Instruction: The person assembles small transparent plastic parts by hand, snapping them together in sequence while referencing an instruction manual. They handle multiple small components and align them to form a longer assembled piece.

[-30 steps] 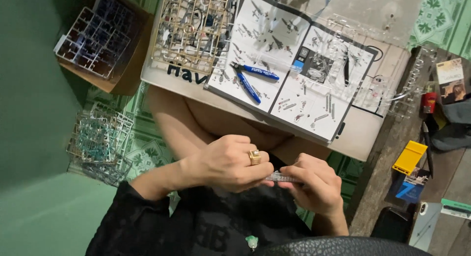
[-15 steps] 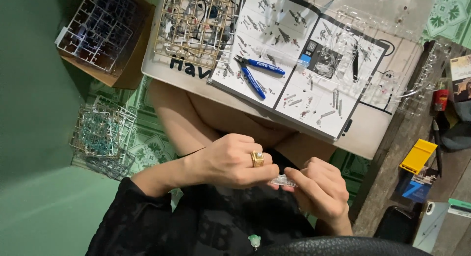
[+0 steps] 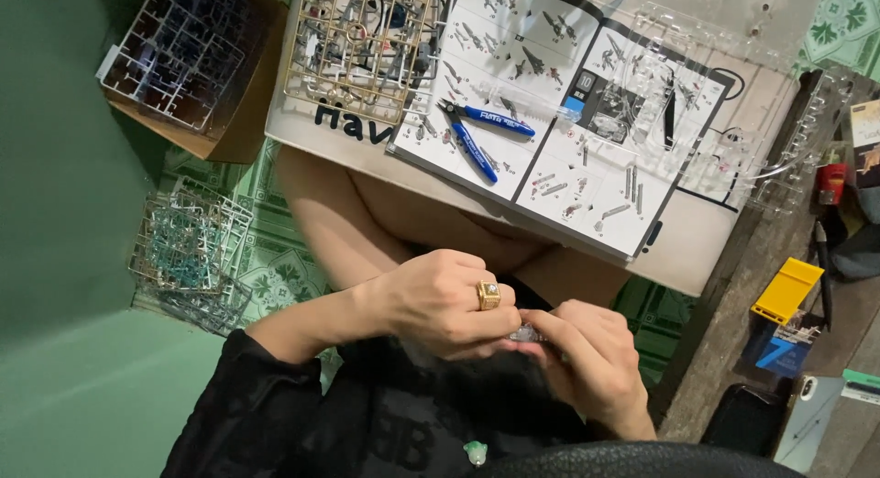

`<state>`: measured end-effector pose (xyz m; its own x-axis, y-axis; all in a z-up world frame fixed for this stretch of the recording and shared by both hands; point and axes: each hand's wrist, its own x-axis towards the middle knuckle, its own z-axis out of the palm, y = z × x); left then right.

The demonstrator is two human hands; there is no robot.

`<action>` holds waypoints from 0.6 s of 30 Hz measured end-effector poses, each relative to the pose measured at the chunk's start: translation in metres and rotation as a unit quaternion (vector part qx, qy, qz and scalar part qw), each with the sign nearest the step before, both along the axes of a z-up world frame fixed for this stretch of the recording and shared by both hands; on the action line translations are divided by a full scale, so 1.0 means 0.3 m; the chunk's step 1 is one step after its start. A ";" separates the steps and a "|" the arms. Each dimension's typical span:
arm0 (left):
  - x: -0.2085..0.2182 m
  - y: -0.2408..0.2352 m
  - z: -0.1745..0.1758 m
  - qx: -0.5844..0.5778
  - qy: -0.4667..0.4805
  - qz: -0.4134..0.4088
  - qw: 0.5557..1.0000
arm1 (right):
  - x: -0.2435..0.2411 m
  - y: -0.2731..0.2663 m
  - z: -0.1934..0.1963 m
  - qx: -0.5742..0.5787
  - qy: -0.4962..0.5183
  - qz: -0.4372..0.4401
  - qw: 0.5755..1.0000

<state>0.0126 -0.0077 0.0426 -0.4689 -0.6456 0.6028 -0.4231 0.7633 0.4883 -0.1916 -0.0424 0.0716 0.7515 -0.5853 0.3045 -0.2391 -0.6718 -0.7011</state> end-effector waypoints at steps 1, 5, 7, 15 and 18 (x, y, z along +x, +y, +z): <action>-0.001 -0.002 -0.006 0.002 0.001 -0.001 1.000 | -0.001 0.002 -0.004 0.002 0.001 -0.001 1.000; -0.009 -0.006 -0.019 0.011 0.020 -0.011 1.000 | 0.007 0.002 -0.005 -0.016 0.003 -0.018 1.000; -0.011 -0.007 -0.023 0.019 0.036 -0.017 0.999 | 0.015 0.003 -0.006 -0.017 -0.001 -0.026 1.000; -0.013 -0.031 -0.043 0.046 0.051 -0.024 0.997 | 0.016 0.004 -0.039 -0.015 -0.010 -0.064 0.998; 0.010 -0.053 -0.042 0.013 0.019 -0.025 0.999 | 0.010 -0.002 -0.053 -0.026 -0.019 -0.059 0.998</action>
